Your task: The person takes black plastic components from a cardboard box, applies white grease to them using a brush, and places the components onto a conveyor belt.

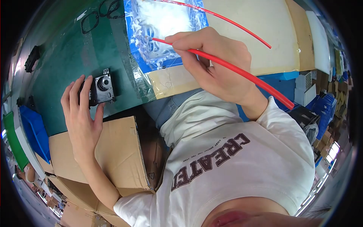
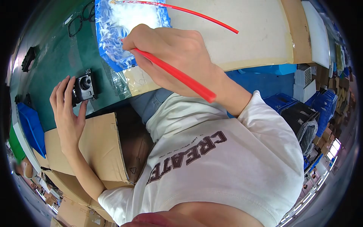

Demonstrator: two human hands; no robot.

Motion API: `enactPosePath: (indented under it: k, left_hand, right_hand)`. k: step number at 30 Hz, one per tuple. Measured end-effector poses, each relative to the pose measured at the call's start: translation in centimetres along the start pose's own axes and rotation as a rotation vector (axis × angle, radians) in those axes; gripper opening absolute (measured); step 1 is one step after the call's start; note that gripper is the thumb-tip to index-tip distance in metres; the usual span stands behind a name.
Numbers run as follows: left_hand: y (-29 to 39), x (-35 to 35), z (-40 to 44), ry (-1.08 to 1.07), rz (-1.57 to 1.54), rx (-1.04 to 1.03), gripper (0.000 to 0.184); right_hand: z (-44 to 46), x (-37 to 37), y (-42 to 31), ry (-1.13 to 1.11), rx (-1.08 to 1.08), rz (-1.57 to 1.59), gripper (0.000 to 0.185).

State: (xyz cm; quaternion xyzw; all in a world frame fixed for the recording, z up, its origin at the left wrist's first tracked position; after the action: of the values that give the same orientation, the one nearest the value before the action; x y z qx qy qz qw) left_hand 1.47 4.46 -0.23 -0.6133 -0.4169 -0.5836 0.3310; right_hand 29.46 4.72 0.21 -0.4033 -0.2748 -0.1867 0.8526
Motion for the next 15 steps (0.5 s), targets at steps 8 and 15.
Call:
enactPosePath:
  k: [8,15]
  left_hand:
    - [0.0,0.1,-0.1,0.006,-0.018,-0.005,0.074]
    - [0.0,0.0,-0.1,0.006,-0.008,0.0,0.075]
  right_hand:
    - [0.2,-0.1,0.5,-0.084,-0.137,0.039,0.012]
    - [-0.1,0.3,1.5,-0.086,-0.287,0.15,0.014]
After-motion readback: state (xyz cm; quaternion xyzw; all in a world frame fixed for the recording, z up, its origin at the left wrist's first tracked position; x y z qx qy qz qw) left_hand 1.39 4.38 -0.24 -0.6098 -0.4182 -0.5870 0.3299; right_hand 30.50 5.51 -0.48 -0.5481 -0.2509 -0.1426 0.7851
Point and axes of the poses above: each hand's wrist, its own z-axis towards the middle knuckle, its own x-axis out of the back of the hand, y = z × x, the point moved 5 cm from there along z, towards the middle knuckle, and after that the axes turned 5 degrees about -y, right-handed, at the moved point
